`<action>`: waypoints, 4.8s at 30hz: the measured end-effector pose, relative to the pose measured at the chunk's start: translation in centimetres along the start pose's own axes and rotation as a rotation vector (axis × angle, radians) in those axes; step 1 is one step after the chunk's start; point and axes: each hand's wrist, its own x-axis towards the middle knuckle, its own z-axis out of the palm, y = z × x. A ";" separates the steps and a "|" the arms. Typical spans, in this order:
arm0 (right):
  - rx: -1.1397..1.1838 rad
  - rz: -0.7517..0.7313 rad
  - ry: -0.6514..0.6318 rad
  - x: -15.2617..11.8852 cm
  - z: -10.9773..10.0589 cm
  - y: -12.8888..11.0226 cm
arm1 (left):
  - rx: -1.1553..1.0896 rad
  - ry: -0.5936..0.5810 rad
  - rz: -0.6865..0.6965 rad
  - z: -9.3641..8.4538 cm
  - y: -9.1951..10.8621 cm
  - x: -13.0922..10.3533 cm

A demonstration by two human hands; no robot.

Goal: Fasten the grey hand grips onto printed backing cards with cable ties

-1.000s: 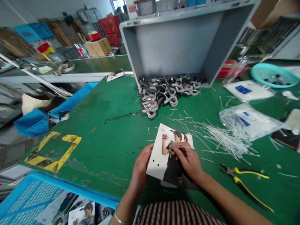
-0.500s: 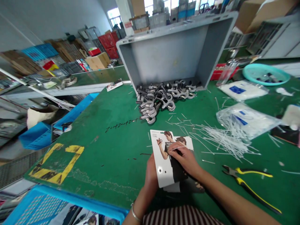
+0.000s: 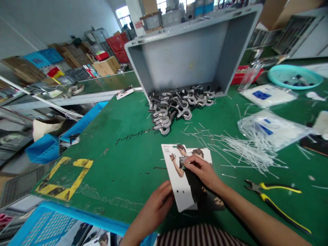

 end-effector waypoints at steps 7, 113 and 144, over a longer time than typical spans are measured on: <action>0.024 0.037 0.055 -0.2 0.1 -0.2 | 0.191 0.243 0.092 1.1 -2.1 3.2; -0.065 0.206 0.183 0.1 -12.3 -2.5 | -0.608 0.113 -0.347 -3.4 -3.1 4.4; -0.011 -0.010 0.307 0.8 -5.6 -4.3 | -0.676 0.178 -0.263 0.2 -2.8 6.8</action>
